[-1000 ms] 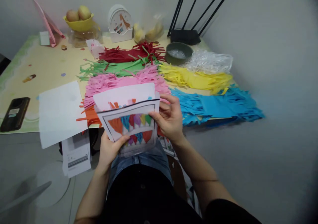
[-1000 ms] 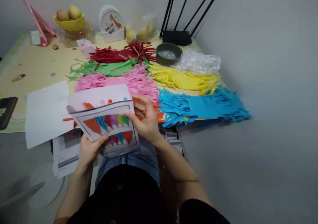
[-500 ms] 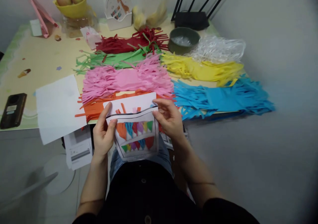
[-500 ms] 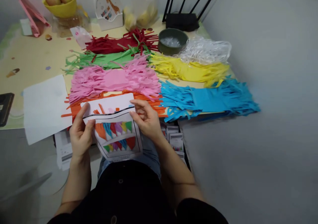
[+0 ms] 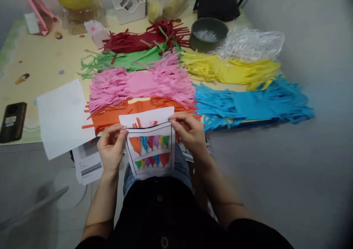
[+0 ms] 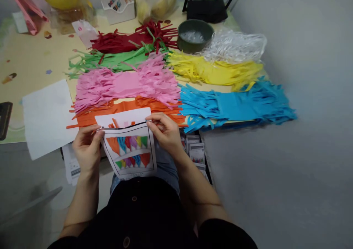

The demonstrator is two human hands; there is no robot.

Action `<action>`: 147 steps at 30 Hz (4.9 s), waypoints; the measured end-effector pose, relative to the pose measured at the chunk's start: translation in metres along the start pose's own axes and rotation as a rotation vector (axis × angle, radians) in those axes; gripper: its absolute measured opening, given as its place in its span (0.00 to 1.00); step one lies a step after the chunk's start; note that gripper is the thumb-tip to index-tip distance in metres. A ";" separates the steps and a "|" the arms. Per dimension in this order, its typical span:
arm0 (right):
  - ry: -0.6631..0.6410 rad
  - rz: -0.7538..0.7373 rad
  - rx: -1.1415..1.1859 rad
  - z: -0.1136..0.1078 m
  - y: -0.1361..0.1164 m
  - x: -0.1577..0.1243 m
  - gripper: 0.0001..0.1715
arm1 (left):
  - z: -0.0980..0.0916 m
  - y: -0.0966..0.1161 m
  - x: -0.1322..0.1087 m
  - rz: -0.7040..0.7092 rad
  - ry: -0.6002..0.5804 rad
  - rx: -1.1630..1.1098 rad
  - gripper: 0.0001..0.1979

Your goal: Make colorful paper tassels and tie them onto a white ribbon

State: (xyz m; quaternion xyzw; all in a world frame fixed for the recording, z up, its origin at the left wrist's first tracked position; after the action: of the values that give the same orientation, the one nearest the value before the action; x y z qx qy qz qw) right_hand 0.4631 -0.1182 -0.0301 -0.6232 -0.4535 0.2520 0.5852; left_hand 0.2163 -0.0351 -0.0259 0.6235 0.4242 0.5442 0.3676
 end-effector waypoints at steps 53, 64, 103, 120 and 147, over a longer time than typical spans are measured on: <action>-0.485 -0.026 -0.162 -0.011 -0.025 0.039 0.12 | 0.026 0.038 0.059 -0.080 -0.841 0.182 0.16; -0.626 0.041 -0.076 -0.013 -0.035 0.033 0.13 | 0.018 0.040 0.064 -0.059 -0.974 0.151 0.13; -0.471 -0.257 0.010 0.033 -0.060 0.020 0.10 | 0.004 0.071 0.032 0.400 -0.593 0.218 0.07; -0.956 -0.492 0.023 0.197 -0.071 0.011 0.12 | -0.183 0.064 -0.006 0.229 -0.388 0.511 0.11; -0.969 -0.903 -0.618 0.252 -0.027 0.053 0.14 | -0.201 -0.090 0.037 -0.048 -0.665 0.235 0.09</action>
State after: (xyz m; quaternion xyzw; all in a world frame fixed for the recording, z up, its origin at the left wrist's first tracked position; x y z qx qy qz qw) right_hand 0.2675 0.0505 -0.0399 -0.3306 -0.9248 0.0943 0.1632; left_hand 0.0074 0.0319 -0.0679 0.7945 0.3558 0.2500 0.4239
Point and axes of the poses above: each hand's wrist, its own x-axis towards the middle knuckle, its own z-axis out of the palm, y = z × x, the point moved 4 cm from there along x, towards the middle knuckle, and after that the axes turned 4 degrees about z, right-handed, at the moved point
